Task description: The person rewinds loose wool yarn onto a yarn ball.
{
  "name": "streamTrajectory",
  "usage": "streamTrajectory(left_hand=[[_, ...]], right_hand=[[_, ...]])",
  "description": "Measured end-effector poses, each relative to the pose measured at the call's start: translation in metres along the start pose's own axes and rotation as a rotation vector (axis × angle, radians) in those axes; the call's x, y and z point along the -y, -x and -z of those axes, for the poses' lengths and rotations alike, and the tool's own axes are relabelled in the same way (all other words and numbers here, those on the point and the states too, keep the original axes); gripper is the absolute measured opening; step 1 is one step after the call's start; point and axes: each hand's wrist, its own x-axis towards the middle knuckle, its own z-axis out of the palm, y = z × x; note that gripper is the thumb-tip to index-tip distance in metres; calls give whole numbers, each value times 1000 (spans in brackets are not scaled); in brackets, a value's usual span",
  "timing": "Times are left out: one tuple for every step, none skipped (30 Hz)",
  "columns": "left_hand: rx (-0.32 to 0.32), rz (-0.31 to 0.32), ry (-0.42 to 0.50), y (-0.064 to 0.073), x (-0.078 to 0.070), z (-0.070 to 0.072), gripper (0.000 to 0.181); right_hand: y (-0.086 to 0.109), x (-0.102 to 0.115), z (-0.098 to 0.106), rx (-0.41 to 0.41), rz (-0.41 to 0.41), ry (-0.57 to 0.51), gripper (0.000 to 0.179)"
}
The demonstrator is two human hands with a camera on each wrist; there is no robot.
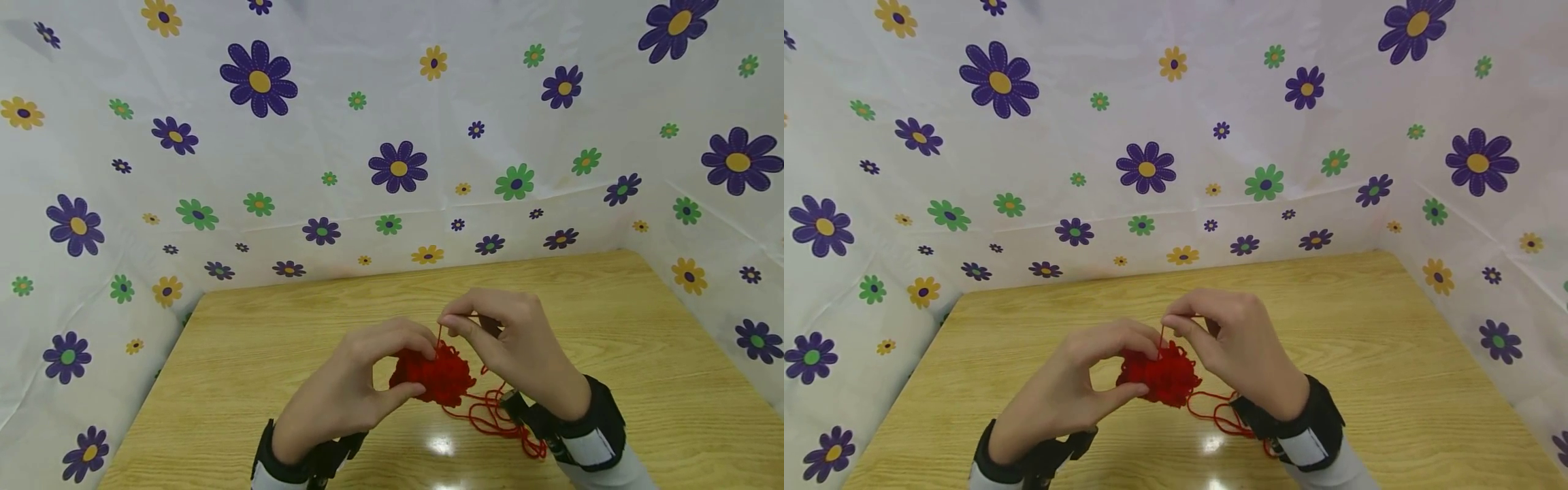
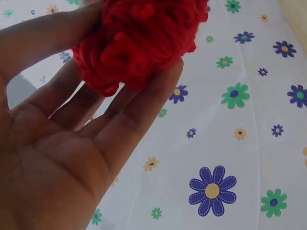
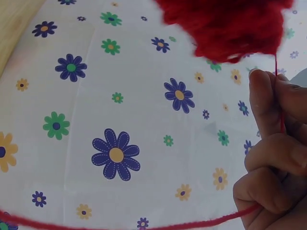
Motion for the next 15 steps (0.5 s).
streamTrajectory(left_hand=[[3, -8, 12, 1, -1, 0, 33], [6, -16, 25, 1, -3, 1, 33], [8, -23, 39, 2, -4, 2, 33], [7, -24, 52, 2, -5, 2, 33], [4, -25, 67, 3, -6, 2, 33], [-2, -26, 81, 3, -7, 3, 33], [-11, -28, 97, 4, -7, 3, 33], [-21, -35, 112, 4, -8, 3, 33], [-33, -37, 128, 5, -8, 4, 34], [-46, -44, 141, 5, -9, 4, 34], [-59, -51, 155, 5, -9, 5, 35], [-72, -58, 163, 5, -9, 6, 36], [-83, -63, 172, 5, -9, 6, 37], [-96, -66, 179, 5, -9, 7, 39], [-109, -66, 184, 5, -9, 8, 40]], right_hand=[[0, 0, 0, 0, -8, 0, 17], [0, -1, -1, 1, -15, -2, 17], [0, -2, -1, 4, -20, -4, 17], [0, -2, -2, 8, -24, -7, 16], [0, -3, -3, 12, -28, -12, 16], [0, -4, -3, 18, -33, -19, 15], [1, -6, -4, 25, -39, -24, 14], [1, -8, -5, 33, -47, -29, 13], [2, -10, -6, 42, -56, -29, 12], [2, -12, -7, 51, -64, -30, 10], [4, -16, -8, 61, -74, -32, 9], [5, -20, -9, 71, -85, -34, 8], [6, -23, -11, 81, -95, -30, 7], [8, -27, -12, 90, -102, -25, 7], [9, -30, -13, 98, -107, -18, 8]])
